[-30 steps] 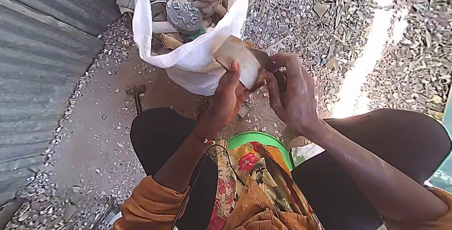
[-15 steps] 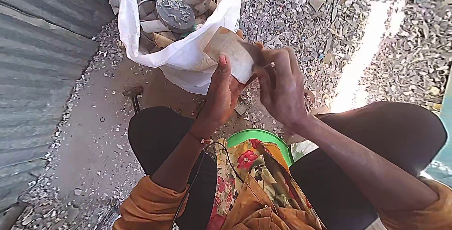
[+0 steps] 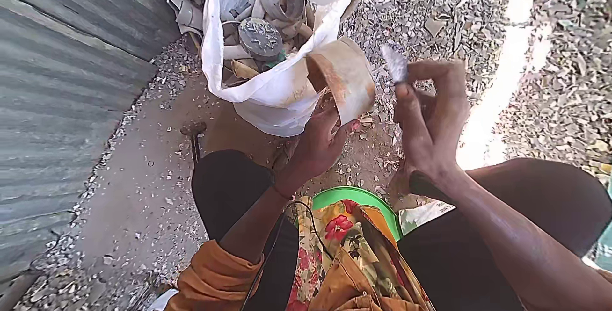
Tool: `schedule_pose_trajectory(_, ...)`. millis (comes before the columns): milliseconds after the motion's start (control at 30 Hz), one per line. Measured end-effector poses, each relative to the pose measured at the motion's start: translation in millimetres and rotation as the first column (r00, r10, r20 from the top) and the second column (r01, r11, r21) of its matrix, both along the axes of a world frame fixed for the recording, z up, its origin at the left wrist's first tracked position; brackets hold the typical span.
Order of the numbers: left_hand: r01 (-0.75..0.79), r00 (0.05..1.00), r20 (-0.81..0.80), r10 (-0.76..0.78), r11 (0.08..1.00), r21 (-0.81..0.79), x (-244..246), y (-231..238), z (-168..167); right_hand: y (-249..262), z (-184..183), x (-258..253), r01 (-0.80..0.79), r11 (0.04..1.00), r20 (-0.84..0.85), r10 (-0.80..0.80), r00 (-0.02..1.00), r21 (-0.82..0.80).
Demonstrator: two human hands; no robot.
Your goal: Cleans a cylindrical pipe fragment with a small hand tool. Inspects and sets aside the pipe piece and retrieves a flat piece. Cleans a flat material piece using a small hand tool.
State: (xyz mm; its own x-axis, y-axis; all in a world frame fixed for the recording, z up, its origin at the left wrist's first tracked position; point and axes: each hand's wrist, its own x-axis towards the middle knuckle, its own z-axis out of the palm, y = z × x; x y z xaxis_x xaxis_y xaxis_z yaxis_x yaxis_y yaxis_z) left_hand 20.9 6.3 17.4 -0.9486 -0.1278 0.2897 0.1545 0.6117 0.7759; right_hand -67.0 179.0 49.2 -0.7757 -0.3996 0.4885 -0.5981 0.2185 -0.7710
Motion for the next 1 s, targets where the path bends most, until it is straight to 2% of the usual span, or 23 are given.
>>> schedule_pose_trajectory(100, -0.067, 0.989, 0.141, 0.042, 0.982, 0.177, 0.0, 4.7, 0.8, -6.9, -10.9, 15.0, -0.067, 0.995, -0.021, 0.069, 0.997, 0.074)
schedule_pose_trajectory(167, -0.087, 0.986, 0.154, 0.055, 0.974, 0.208, 0.9, 5.9, -3.0, -9.7, -19.3, 18.8, -0.052, 0.995, -0.067, 0.057, 0.996, 0.086)
schedule_pose_trajectory(300, -0.059, 0.998, 0.014, 0.058, 0.987, 0.152, -1.3, 6.2, -3.3, -6.3, -12.2, 12.3, -0.063, 0.996, -0.086, 0.068, 0.994, 0.056)
schedule_pose_trajectory(433, 0.047, 0.998, -0.06, -0.025, 0.911, 0.409, -2.5, 1.8, 3.2, -5.0, -13.6, 12.1, -0.106, 0.992, -0.06, 0.109, 0.992, 0.062)
schedule_pose_trajectory(467, 0.061, 0.997, -0.07, -0.035, 0.9, 0.431, -3.1, -0.4, 0.6, -4.8, -14.4, 12.2, -0.099, 0.992, -0.063, 0.104, 0.993, 0.078)
schedule_pose_trajectory(533, 0.042, 0.993, -0.118, -0.002, 0.942, 0.332, -4.6, -1.8, -6.4, -4.0, -13.0, 10.3, -0.063, 0.993, -0.075, 0.07, 0.995, 0.097)
schedule_pose_trajectory(600, 0.019, 0.983, -0.185, 0.009, 0.988, 0.151, -6.5, -3.8, -10.0, -0.9, -6.7, 4.6, -0.028, 0.994, -0.088, 0.038, 0.995, 0.109)
schedule_pose_trajectory(667, 0.02, 0.991, -0.135, -0.006, 0.995, 0.101, -5.3, -3.6, -5.3, 2.7, -0.7, -0.8, 0.001, 0.99, -0.105, 0.014, 0.994, 0.14)
schedule_pose_trajectory(800, 0.04, 0.998, 0.024, -0.052, 0.939, 0.342, -3.1, 0.5, -4.3, 1.0, -4.8, 0.9, -0.001, 0.973, -0.118, 0.029, 0.993, 0.231)
schedule_pose_trajectory(1000, -0.026, 0.997, 0.071, -0.009, 0.876, 0.481, -4.0, -4.3, 6.4, 2.7, -3.3, -2.9, -0.051, 0.956, -0.136, 0.094, 0.986, 0.29)
